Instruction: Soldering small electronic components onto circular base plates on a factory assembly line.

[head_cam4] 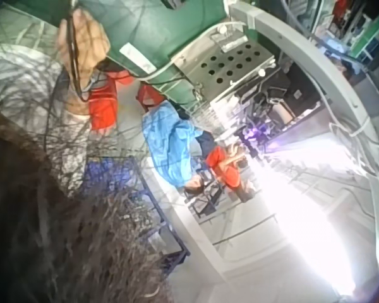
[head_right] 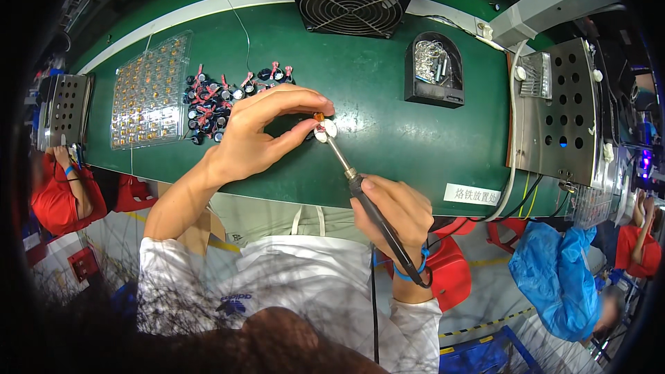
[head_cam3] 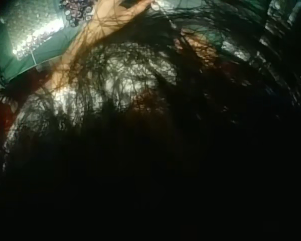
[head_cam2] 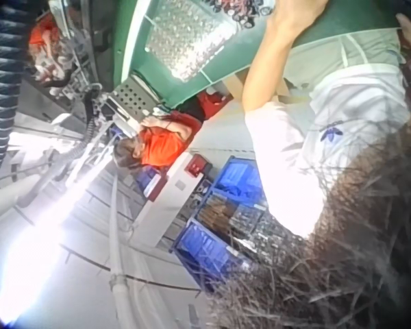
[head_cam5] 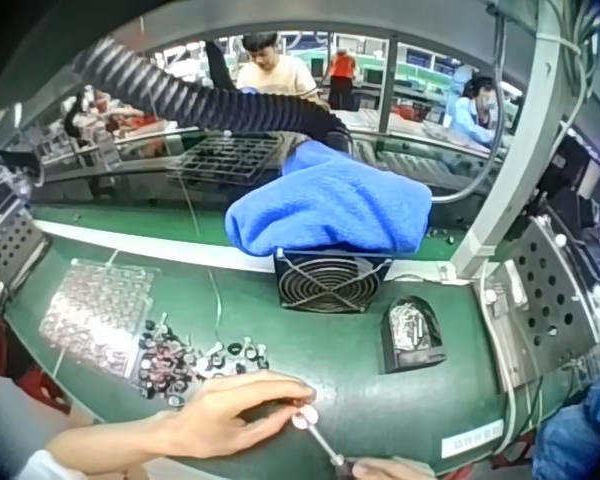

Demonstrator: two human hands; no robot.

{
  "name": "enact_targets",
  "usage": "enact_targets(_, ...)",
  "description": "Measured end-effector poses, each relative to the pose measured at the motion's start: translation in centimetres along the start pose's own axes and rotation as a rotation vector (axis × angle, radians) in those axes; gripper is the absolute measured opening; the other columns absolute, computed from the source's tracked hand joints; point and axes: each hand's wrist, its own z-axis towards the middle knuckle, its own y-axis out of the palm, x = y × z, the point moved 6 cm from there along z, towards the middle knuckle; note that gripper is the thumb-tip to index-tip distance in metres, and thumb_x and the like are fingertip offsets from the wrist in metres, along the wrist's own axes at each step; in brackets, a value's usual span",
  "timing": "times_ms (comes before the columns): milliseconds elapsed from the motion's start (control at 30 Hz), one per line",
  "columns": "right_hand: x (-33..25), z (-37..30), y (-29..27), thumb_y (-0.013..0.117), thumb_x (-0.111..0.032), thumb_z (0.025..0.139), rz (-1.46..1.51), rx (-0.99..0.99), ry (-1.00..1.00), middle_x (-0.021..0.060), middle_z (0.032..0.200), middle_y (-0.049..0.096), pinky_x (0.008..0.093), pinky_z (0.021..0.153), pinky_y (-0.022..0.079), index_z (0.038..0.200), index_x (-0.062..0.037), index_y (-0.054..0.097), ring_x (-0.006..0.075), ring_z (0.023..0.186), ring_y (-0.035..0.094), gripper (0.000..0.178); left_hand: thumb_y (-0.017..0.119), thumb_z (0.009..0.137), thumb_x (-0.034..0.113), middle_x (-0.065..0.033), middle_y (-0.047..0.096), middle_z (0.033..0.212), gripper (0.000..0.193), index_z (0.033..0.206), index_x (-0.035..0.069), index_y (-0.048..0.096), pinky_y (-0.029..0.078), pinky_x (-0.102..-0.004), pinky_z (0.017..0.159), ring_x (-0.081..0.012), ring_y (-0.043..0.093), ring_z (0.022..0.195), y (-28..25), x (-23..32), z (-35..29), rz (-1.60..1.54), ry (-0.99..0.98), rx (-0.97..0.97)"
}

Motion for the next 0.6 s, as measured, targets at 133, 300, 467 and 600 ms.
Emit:
enact_targets(133, 0.02, -0.04, 0.03, 0.082, -0.002, 0.078, 0.0, -0.003, 0.017, 0.025, 0.094, 0.075, 0.0354, 0.068, 0.06, 0.111, 0.0052, 0.068, 0.0332, 0.077, 0.076, 0.037, 0.07, 0.087, -0.015, -0.0151, 0.072, 0.116, 0.035, 0.12, -0.003, 0.07, 0.064, -0.0326, 0.091, -0.0235, 0.074, 0.104, -0.06, 0.19, 0.08, 0.022, 0.008, 0.008)
enact_targets(300, 0.05, -0.06, 0.06, 0.082, -0.001, 0.078, -0.003, -0.003, 0.017, 0.0251, 0.095, 0.075, 0.0348, 0.069, 0.06, 0.111, 0.0049, 0.069, 0.0325, 0.078, 0.076, 0.036, 0.074, 0.085, -0.013, -0.0132, 0.075, 0.112, 0.035, 0.118, -0.001, 0.071, 0.061, -0.0329, 0.087, -0.0239, 0.075, 0.1, -0.13, 0.47, 0.16, 0.069, 0.051, 0.033)
enact_targets(467, -0.02, 0.0, 0.07, 0.082, 0.001, 0.077, -0.007, -0.01, 0.031, 0.0247, 0.096, 0.075, 0.0339, 0.069, 0.06, 0.11, 0.0045, 0.069, 0.0316, 0.079, 0.076, 0.036, 0.075, 0.084, -0.012, -0.0128, 0.076, 0.111, 0.035, 0.117, -0.001, 0.071, 0.06, -0.0333, 0.085, -0.0241, 0.075, 0.099, -0.11, 0.47, 0.14, 0.072, 0.055, 0.037)
enact_targets(600, -0.18, 0.14, 0.12, 0.082, 0.003, 0.074, -0.019, -0.012, 0.024, 0.0233, 0.098, 0.075, 0.0332, 0.069, 0.061, 0.11, 0.0028, 0.07, 0.0303, 0.08, 0.076, 0.039, 0.075, 0.084, -0.012, -0.0128, 0.076, 0.111, 0.035, 0.117, -0.001, 0.071, 0.061, -0.0332, 0.086, -0.0239, 0.075, 0.099, -0.1, 0.55, 0.14, 0.089, 0.066, 0.037)
